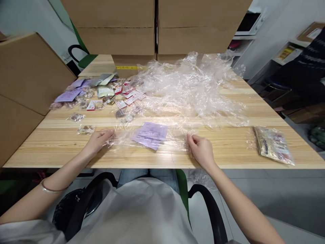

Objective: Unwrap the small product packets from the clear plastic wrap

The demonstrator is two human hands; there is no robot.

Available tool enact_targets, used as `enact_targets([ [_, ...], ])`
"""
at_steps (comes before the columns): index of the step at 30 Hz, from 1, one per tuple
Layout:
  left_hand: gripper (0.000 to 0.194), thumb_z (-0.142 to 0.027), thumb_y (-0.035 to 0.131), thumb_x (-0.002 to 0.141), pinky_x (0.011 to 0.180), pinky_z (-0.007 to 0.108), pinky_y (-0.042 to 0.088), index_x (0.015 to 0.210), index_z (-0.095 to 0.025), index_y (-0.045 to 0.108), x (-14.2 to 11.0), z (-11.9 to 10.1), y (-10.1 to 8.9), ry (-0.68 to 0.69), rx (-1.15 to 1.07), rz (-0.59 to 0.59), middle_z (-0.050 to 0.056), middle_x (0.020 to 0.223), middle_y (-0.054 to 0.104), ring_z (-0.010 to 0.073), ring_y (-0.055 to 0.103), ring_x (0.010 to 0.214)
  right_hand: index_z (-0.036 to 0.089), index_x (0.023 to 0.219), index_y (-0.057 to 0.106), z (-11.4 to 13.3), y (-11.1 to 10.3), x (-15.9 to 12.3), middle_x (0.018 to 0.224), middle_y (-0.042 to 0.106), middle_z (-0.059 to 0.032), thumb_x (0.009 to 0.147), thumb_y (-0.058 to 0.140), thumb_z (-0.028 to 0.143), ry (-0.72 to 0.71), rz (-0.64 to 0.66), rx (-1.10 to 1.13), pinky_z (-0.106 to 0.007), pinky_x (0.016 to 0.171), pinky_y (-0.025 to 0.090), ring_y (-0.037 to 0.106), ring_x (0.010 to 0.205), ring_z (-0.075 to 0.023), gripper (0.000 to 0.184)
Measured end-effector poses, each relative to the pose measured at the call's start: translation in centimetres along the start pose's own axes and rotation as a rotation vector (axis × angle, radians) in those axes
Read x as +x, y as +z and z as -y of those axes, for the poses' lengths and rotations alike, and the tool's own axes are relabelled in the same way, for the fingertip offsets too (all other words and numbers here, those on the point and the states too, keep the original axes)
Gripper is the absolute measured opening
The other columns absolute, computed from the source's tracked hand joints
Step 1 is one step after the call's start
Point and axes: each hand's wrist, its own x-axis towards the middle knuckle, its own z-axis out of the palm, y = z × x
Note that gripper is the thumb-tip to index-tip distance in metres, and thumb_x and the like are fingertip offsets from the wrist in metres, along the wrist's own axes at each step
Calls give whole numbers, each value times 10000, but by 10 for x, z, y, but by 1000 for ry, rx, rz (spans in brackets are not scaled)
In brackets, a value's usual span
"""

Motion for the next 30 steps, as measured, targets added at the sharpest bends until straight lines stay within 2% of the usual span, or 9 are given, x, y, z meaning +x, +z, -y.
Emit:
enact_targets([
  [4, 417, -477, 561, 860, 622, 292, 445, 558, -206, 464, 14, 7, -1, 2, 43, 9, 2, 612, 503, 163, 501, 623, 240, 456, 367, 1, -4, 7, 388, 467, -20, 930, 448, 459, -52, 36, -449, -347, 590, 372, 475, 441, -192, 529],
  [8, 286, -385, 461, 901, 812, 395, 545, 1115, -214, 543, 5, 12, -17, 177, -108, 51, 120, 1196, 626, 253, 633, 1043, 235, 624, 536, 2, -4, 9, 533, 601, -37, 910, 469, 423, -164, -106, -642, -439, 740, 426, 561, 531, -230, 349],
  [10, 481, -334, 469, 890, 987, 506, 498, 1356, -233, 401, -8, 8, -26, 402, -49, 237, 165, 1541, 379, 315, 461, 1362, 183, 879, 646, 5, -2, 8, 789, 705, -130, 917, 478, 408, -250, -255, -660, -495, 784, 452, 655, 746, -313, 284],
  [13, 668, -285, 561, 892, 1159, 607, 295, 1494, -252, 274, -26, -3, -29, 657, 300, 384, 150, 1665, 107, 346, 148, 1527, 90, 1346, 522, 13, 4, 7, 1268, 612, -268, 951, 474, 379, -435, -366, -614, -601, 940, 435, 576, 1179, -429, 491],
  [17, 431, -273, 607, 926, 1156, 571, 307, 1350, -294, 535, -30, -11, -7, 825, 519, 226, 112, 1484, 490, 310, 408, 1409, 232, 1607, 112, 24, 18, 9, 1613, 303, -152, 1006, 412, 454, -718, 73, -486, -583, 1166, 296, 312, 1470, -348, 708],
  [20, 177, -322, 555, 958, 934, 428, 495, 1011, -224, 693, -19, -6, 6, 637, 348, 120, 79, 1033, 722, 248, 651, 1037, 271, 1615, 5, 24, 28, 13, 1663, 169, -106, 974, 435, 597, -801, 356, -480, -559, 1222, 202, 177, 1521, -317, 838],
  [25, 397, -483, 434, 968, 538, 296, 461, 702, -205, 532, 3, 13, -9, -5, 18, -105, -2, 592, 536, 163, 544, 537, 280, 1606, 130, 21, 28, 20, 1653, 210, -105, 984, 396, 612, -774, 415, -483, -569, 1218, 186, 184, 1520, -321, 754],
  [27, 298, -465, 558, 905, 590, 332, 487, 766, -202, 544, 5, 17, -17, 32, 178, -223, 8, 659, 525, 188, 554, 614, 264, 1579, 246, 27, 24, 25, 1590, 362, -120, 1000, 371, 584, -732, 349, -446, -560, 1183, 267, 309, 1475, -325, 673],
  [30, 287, -304, 635, 871, 841, 485, 518, 1122, -185, 562, -3, 12, -16, 418, 470, -463, 115, 1017, 588, 294, 595, 992, 244, 1549, 314, 44, 24, 43, 1500, 482, -133, 989, 377, 600, -705, 247, -373, -565, 1123, 339, 413, 1397, -342, 666],
])
